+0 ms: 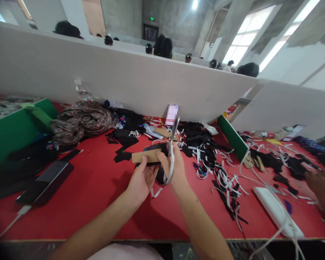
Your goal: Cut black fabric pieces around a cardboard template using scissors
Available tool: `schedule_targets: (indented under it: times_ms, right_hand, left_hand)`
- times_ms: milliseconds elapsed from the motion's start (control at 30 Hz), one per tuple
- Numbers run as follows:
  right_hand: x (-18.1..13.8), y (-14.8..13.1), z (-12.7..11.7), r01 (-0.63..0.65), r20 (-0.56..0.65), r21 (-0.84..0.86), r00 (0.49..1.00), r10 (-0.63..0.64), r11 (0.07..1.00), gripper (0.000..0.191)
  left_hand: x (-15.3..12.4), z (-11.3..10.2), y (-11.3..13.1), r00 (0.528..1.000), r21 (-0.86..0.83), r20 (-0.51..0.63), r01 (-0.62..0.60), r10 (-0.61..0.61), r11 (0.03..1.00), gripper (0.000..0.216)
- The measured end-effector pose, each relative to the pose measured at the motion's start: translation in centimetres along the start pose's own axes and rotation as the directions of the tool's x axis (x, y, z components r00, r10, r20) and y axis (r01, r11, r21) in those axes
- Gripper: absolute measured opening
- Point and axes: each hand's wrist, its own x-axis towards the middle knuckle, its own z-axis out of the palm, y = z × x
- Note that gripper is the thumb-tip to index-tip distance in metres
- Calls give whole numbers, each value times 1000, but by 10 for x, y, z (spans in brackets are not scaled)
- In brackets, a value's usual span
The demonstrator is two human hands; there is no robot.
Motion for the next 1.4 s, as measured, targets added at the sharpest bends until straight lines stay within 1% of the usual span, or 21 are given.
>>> schedule_targets:
  times_ms: [67, 133, 233, 333, 467, 567, 667, 733, 833, 967, 1033, 1100, 1200, 1267, 1333, 1400]
  right_hand:
    - [-6, 13, 3, -66, -79, 100, 994, 74, 993, 34]
    - [-12, 24, 9, -152, -118, 225, 976, 182, 962, 36]
    - [-22, 40, 18, -237, -106, 368, 950, 294, 899, 38]
    - [-32, 53, 24, -284, -52, 417, 941, 334, 864, 39]
    - [-40, 60, 25, -368, 73, 396, 926, 371, 841, 39]
    - [-41, 58, 24, -372, 94, 366, 927, 364, 853, 40]
    - [-40, 58, 25, -360, 102, 323, 933, 346, 875, 35]
    - [-41, 62, 27, -363, 94, 309, 932, 351, 879, 32]
    - [-44, 67, 33, -373, 58, 337, 925, 376, 864, 32]
    - [-51, 65, 41, -418, 9, 356, 896, 444, 836, 36]
    - [-53, 64, 45, -426, -3, 364, 889, 458, 828, 35]
    - [-53, 64, 45, -413, 14, 372, 898, 440, 831, 34]
    - [-50, 66, 39, -434, 89, 326, 898, 430, 840, 36]
    - [-47, 68, 32, -490, 159, 287, 872, 464, 823, 37]
    - [-43, 69, 22, -556, 234, 269, 830, 507, 786, 38]
    - [-40, 70, 13, -609, 299, 263, 789, 537, 748, 37]
  left_hand:
    - [2, 1, 6, 998, -4, -54, -13, 13, 1000, 25]
    - [4, 0, 11, 998, 7, -49, -27, 28, 1000, 24]
    - [9, -5, 17, 996, 37, -43, -71, 73, 997, 27]
    - [14, -15, 25, 996, 124, -29, -80, 84, 989, 30]
    - [17, -27, 40, 998, 275, 53, -42, 29, 961, 33]
    - [18, -32, 47, 995, 346, 87, 10, -42, 938, 31]
    - [21, -34, 49, 993, 381, 87, 45, -85, 924, 27]
    - [23, -34, 48, 993, 379, 75, 57, -92, 924, 27]
    - [24, -35, 46, 994, 361, 71, 56, -87, 931, 32]
    - [24, -36, 43, 993, 342, 114, -3, -39, 940, 41]
    - [24, -37, 43, 992, 350, 128, -28, -18, 936, 43]
    - [25, -37, 44, 993, 369, 121, -32, -14, 929, 41]
    - [27, -39, 50, 994, 395, 103, -2, -42, 919, 39]
    - [28, -40, 56, 991, 411, 101, 43, -93, 911, 39]
    - [30, -42, 62, 985, 427, 93, 90, -143, 900, 40]
    - [32, -44, 66, 983, 430, 79, 114, -163, 896, 41]
